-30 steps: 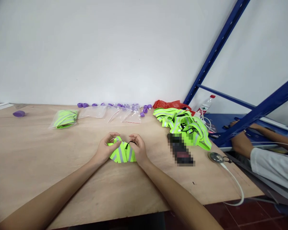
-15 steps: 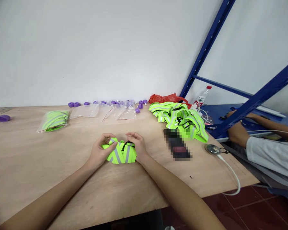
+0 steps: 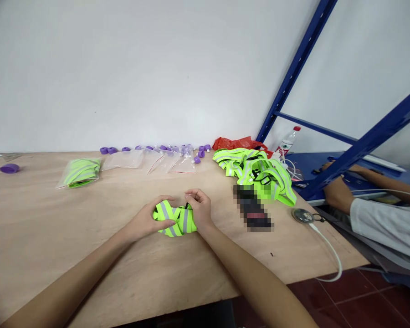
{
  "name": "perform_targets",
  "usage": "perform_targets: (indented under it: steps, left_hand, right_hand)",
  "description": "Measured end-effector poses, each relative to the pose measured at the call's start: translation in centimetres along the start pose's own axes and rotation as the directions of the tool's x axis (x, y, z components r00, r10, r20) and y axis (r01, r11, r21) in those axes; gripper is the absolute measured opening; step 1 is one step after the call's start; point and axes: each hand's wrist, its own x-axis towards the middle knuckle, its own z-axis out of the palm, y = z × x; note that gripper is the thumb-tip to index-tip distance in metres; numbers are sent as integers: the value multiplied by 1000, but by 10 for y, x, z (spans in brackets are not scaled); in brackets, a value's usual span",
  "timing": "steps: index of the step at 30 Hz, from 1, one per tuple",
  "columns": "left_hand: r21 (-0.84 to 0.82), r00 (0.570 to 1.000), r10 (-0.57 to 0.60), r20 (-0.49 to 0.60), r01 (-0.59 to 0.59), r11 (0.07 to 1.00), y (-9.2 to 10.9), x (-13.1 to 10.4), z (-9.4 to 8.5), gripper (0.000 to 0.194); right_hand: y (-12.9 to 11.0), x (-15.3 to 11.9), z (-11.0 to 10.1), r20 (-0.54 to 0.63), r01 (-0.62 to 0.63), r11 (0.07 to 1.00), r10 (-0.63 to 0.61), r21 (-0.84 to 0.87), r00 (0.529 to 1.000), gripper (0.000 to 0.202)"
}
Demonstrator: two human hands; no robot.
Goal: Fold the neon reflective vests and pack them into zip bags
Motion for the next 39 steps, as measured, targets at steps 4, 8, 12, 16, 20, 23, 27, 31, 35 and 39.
perform_targets:
  steps: [4, 8, 12, 16, 20, 23, 27, 31, 35, 39]
  left_hand:
    - [-64, 996, 82, 24, -81, 995, -4, 0, 2, 55]
    - [-161, 987, 143, 68, -130, 978, -3, -1, 4, 38]
    - [-172, 989, 124, 84, -109, 979, 4, -1, 4, 27]
    - [-192, 991, 112, 75, -96, 977, 7, 0, 4, 28]
    - [-197, 983, 137, 123, -112, 974, 3, -1, 4, 35]
    - [-191, 980, 121, 159, -90, 978, 0, -3, 3, 38]
    - [-191, 980, 111, 164, -78, 978, 1, -3, 3, 34]
    - [-247, 989, 94, 111, -64, 967, -1, -2, 8, 33]
    - [-317, 995, 67, 80, -38, 948, -7, -2, 11, 32]
    - [-346, 997, 76, 13, -67, 936, -7, 0, 9, 29]
  right_hand:
    - [-3, -4, 2, -16, 84, 995, -85, -49, 996, 14]
    - [-8, -11, 3, 19, 192, 975, -191, -113, 981, 10]
    - [-4, -9, 1, 88, 212, 971, -203, -114, 975, 11]
    - [3, -1, -3, 145, 103, 993, -93, -62, 985, 15]
    - [0, -1, -6, 261, 69, 997, -55, -43, 964, 16]
    - [-5, -4, -6, 378, 54, 998, -39, -28, 925, 17]
    - [-7, -4, -4, 418, 37, 998, -15, -45, 908, 15]
    - [-7, -3, -4, 405, -68, 997, 79, -41, 911, 20]
    - [-8, -3, -4, 387, -214, 976, 179, 49, 904, 29]
    - [-7, -4, -5, 424, -342, 931, 261, 126, 867, 40]
